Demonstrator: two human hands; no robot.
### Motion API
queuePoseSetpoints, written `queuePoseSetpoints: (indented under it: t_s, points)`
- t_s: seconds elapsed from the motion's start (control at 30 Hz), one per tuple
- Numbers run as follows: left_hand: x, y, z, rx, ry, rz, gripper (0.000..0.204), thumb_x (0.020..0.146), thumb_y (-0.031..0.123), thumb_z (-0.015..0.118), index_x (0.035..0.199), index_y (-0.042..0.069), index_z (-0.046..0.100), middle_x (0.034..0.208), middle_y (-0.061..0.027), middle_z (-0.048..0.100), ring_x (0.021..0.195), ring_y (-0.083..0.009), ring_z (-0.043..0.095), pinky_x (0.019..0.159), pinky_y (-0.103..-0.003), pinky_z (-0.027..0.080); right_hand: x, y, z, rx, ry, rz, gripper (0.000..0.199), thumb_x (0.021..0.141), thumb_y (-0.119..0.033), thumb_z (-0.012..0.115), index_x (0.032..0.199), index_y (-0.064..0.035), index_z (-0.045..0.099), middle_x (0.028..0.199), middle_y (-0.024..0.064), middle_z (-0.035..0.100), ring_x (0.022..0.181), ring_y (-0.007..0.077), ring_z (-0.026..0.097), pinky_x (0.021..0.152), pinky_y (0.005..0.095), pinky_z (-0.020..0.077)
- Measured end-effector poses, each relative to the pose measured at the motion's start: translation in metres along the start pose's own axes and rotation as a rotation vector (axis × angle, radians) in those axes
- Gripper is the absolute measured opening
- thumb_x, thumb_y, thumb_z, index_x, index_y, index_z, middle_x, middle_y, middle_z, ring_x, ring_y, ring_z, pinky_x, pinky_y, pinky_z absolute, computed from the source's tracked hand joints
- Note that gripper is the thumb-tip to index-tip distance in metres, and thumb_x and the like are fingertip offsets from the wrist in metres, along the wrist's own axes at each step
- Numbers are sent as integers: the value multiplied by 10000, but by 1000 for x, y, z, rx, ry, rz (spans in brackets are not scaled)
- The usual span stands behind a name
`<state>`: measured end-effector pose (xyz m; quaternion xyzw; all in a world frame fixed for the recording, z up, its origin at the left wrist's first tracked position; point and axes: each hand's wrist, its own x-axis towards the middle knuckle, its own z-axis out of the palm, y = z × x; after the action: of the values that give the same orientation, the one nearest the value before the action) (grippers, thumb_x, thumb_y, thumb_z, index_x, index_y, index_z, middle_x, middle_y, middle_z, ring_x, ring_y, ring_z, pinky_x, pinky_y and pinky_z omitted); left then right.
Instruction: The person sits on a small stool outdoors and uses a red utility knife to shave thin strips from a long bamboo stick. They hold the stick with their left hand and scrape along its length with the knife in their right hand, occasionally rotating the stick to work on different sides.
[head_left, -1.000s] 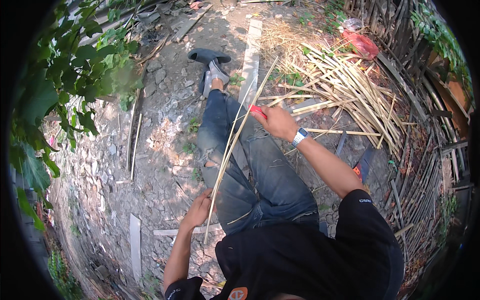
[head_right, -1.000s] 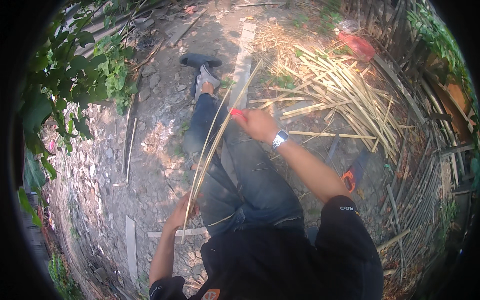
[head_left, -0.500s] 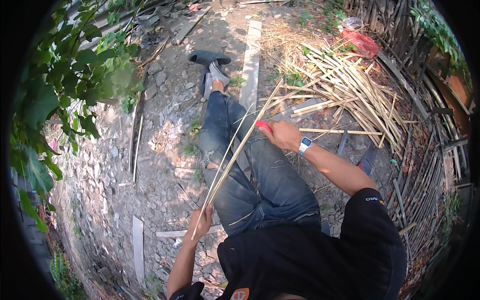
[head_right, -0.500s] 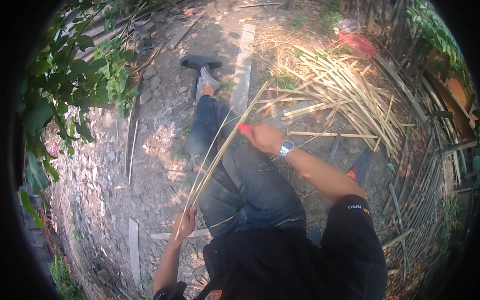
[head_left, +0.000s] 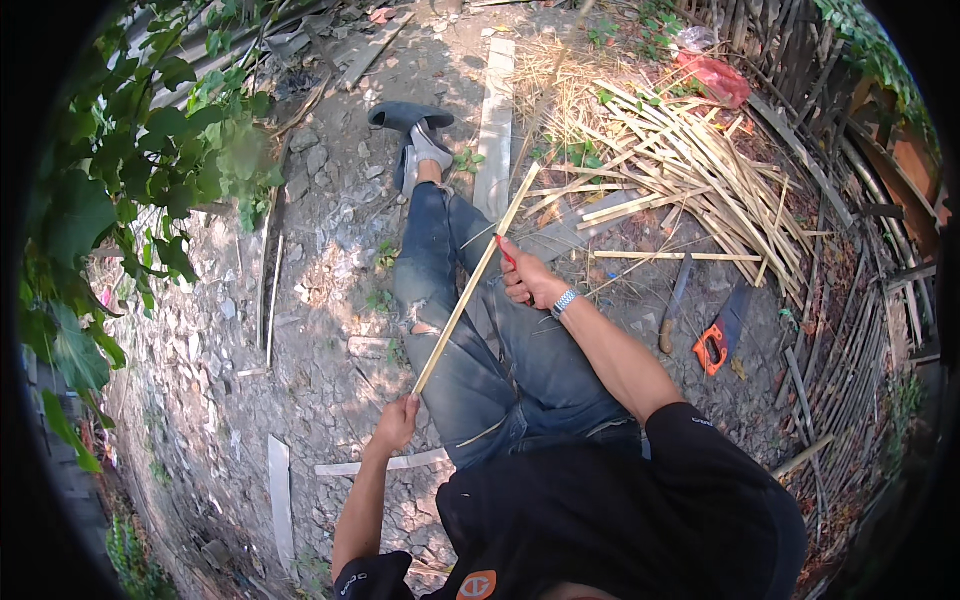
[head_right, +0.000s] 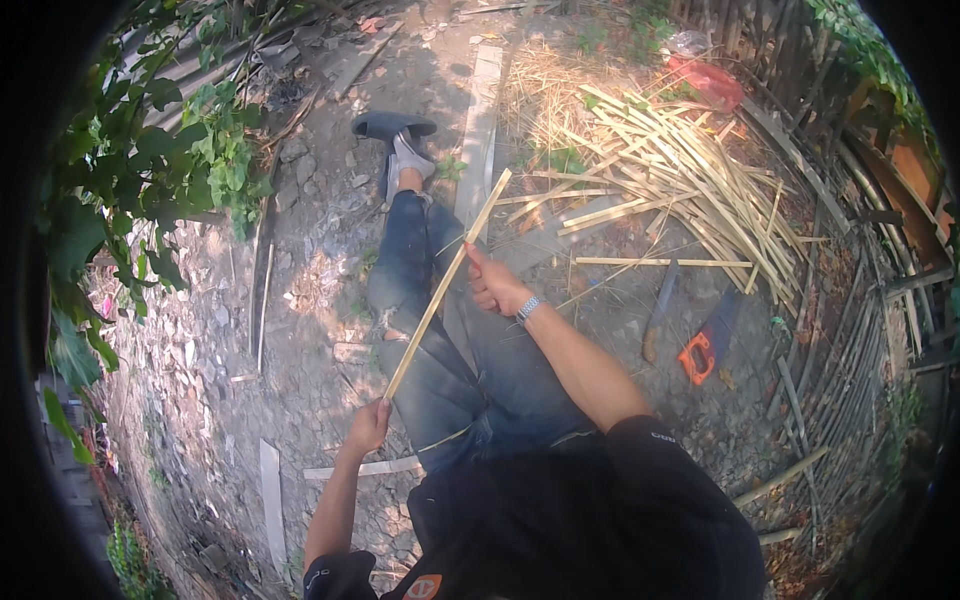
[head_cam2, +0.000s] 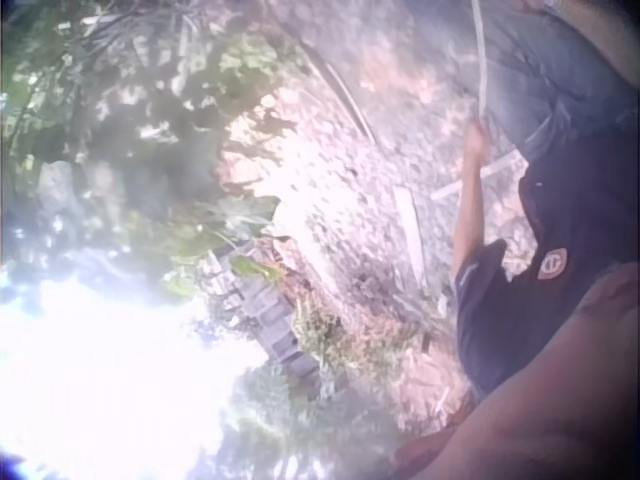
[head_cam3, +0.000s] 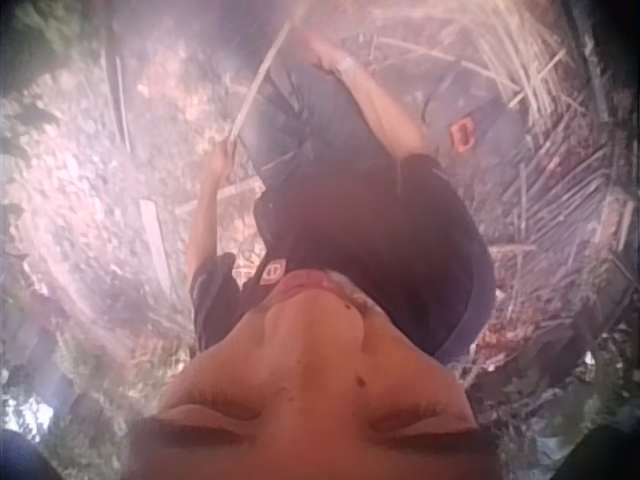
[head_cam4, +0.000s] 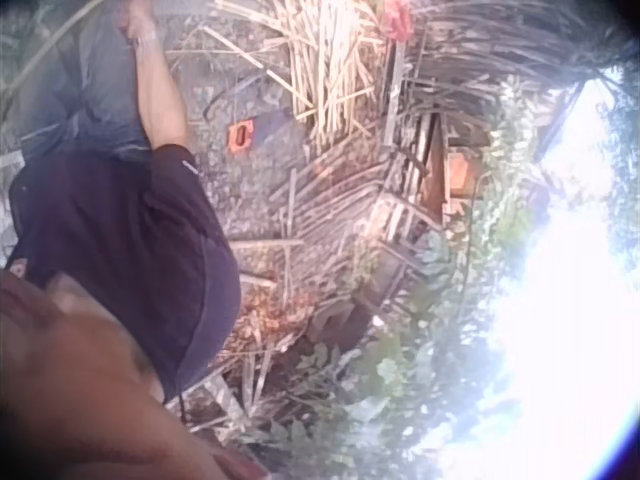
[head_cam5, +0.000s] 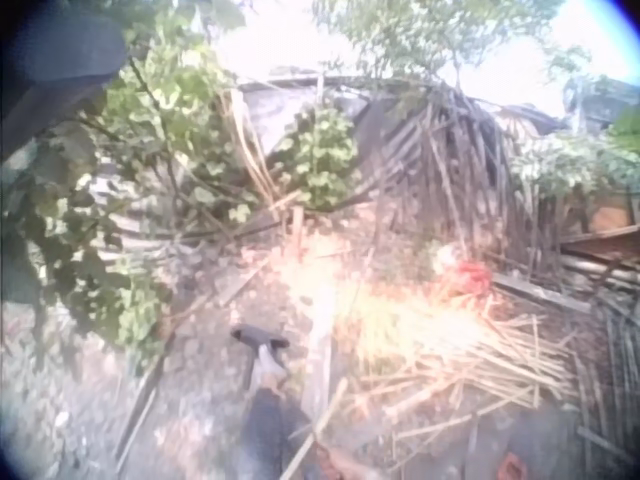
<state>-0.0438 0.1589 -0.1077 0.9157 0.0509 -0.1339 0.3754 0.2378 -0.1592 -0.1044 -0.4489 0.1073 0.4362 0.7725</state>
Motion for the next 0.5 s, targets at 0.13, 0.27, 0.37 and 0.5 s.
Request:
queuePoseSetpoints:
  t_s: [0.13, 0.27, 0.37, 0.5]
  points:
    - [-7, -7, 4, -181, -73, -135, 518, 1113, 387, 392, 805, 3, 554, 605, -92, 500, 553, -193, 456, 552, -388, 420, 2, -5, 10, -363, 150, -70, 619, 994, -679, 493, 741, -115, 478, 534, 30, 435, 398, 155, 396, 388, 335, 291]
    - [-8, -1, 3, -233, -95, -159, 514, 1116, 389, 385, 797, 23, 554, 595, -21, 481, 530, -136, 434, 519, -340, 387, -10, -4, -15, -1180, 360, -487, 618, 992, -613, 526, 974, -3, 621, 754, 213, 632, 709, 356, 617, 674, 469, 469]
    - [-20, -2, 7, -365, -93, -214, 469, 1116, 376, 393, 851, 36, 577, 589, 5, 466, 504, -105, 421, 480, -301, 354, -55, -11, -50, -1234, 540, -525, 611, 981, -564, 533, 1126, 16, 660, 914, 276, 693, 922, 455, 666, 829, 499, 492]
    - [-10, 53, -2, -671, -144, -303, 362, 1110, 327, 421, 1034, 44, 634, 601, 19, 459, 483, -66, 390, 441, -245, 290, -95, 41, -186, -1221, 834, -241, 569, 942, -497, 605, 1177, 21, 623, 1085, 310, 663, 1051, 475, 642, 932, 497, 491]
